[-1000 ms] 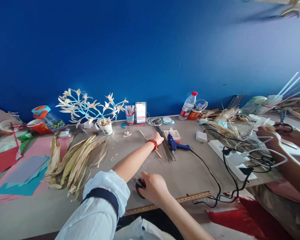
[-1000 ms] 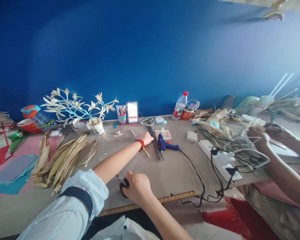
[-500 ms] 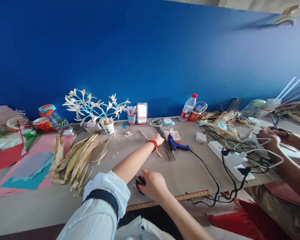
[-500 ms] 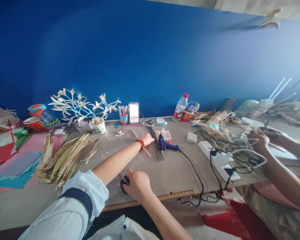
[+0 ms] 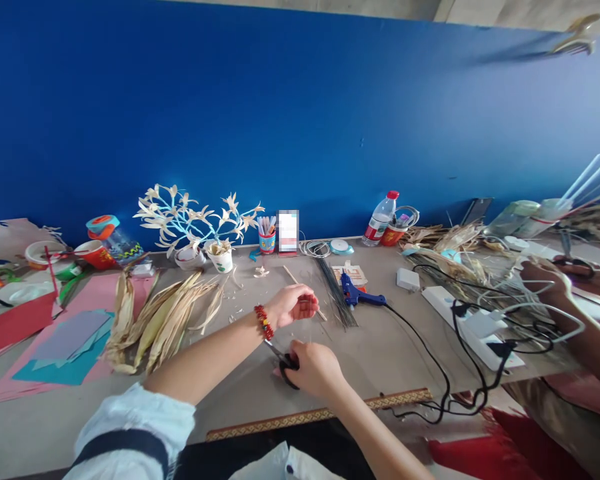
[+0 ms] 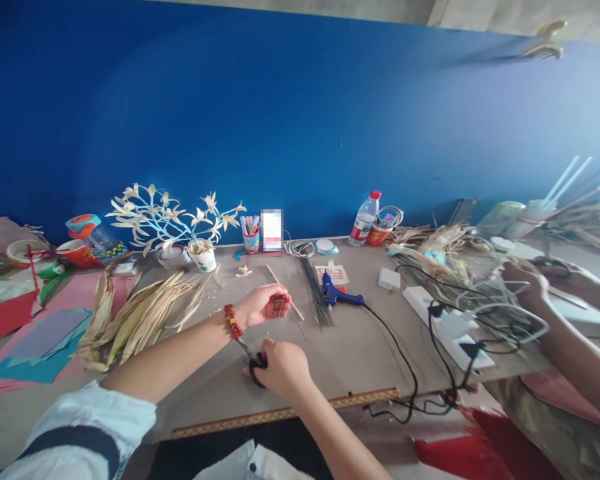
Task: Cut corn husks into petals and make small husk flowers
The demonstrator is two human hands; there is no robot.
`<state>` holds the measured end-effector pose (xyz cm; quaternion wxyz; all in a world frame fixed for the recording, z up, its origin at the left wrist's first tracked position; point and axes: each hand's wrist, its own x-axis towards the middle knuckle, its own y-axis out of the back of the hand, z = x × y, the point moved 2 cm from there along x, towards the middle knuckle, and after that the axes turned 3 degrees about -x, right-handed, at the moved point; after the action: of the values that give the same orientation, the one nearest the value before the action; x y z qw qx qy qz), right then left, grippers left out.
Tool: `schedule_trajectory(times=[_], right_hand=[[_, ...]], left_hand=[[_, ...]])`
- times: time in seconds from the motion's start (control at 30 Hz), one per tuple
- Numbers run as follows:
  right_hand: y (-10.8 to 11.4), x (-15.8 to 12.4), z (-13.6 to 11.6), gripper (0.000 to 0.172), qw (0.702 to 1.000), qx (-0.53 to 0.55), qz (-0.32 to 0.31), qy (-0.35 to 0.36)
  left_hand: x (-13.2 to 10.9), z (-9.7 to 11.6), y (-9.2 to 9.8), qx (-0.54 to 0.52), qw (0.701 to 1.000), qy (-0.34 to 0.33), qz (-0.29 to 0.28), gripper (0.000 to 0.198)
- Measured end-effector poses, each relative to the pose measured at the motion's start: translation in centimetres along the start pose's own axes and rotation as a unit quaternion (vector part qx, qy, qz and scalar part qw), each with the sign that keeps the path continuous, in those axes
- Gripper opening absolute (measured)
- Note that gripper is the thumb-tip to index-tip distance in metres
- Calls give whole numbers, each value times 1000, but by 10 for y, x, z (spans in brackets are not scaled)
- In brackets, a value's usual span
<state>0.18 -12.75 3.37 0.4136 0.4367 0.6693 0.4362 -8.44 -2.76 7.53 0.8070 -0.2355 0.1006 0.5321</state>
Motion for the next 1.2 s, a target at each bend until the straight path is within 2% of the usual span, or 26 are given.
schedule_trajectory(times=[0.07, 0.13, 0.2, 0.23, 0.3, 0.37, 0.43, 0.47, 0.53, 0.6, 0.8, 0.97, 1.1, 1.2], right_hand=[[1, 5, 13, 31, 998, 47, 32, -19], [2, 10, 27, 29, 987, 145, 61, -36], [3, 15, 37, 33, 945, 317, 62, -50], [4, 18, 39, 34, 906, 416, 57, -54], [10, 24, 36, 37, 800, 594, 66, -51], [20, 33, 27, 41, 702, 704, 102, -30], [30, 42, 15, 41, 639, 759, 124, -14], [33, 47, 10, 40, 623, 770, 136, -13], [38, 53, 2, 39, 615, 771, 165, -17], [40, 54, -1, 40, 621, 758, 196, -23], [35, 48, -3, 40, 664, 716, 218, 4], [26, 53, -12, 35, 710, 658, 250, 21], [18, 58, -21, 35, 714, 657, 242, 21], [15, 58, -25, 34, 718, 655, 233, 27]], left_hand=[[-31, -6, 17, -32, 999, -8, -16, 9], [-60, -13, 33, -78, 994, -36, -71, 12], [-86, -22, 50, -43, 992, -55, -109, 13], [-97, -27, 57, -26, 991, -49, -118, 14], [-113, -36, 72, -1, 992, -20, -127, 14], [-122, -43, 83, 18, 992, 7, -128, 13], [-126, -48, 90, 35, 990, 22, -133, 13], [-128, -50, 93, 39, 989, 27, -138, 13], [-130, -53, 98, 44, 987, 34, -152, 14], [-132, -55, 102, 46, 984, 39, -169, 14], [-139, -52, 109, 27, 970, 80, -229, 19], [-124, -31, 93, -52, 974, 79, -206, 25], [-102, -18, 89, -53, 983, 70, -159, 30], [-92, -16, 88, -51, 990, 55, -122, 32]])
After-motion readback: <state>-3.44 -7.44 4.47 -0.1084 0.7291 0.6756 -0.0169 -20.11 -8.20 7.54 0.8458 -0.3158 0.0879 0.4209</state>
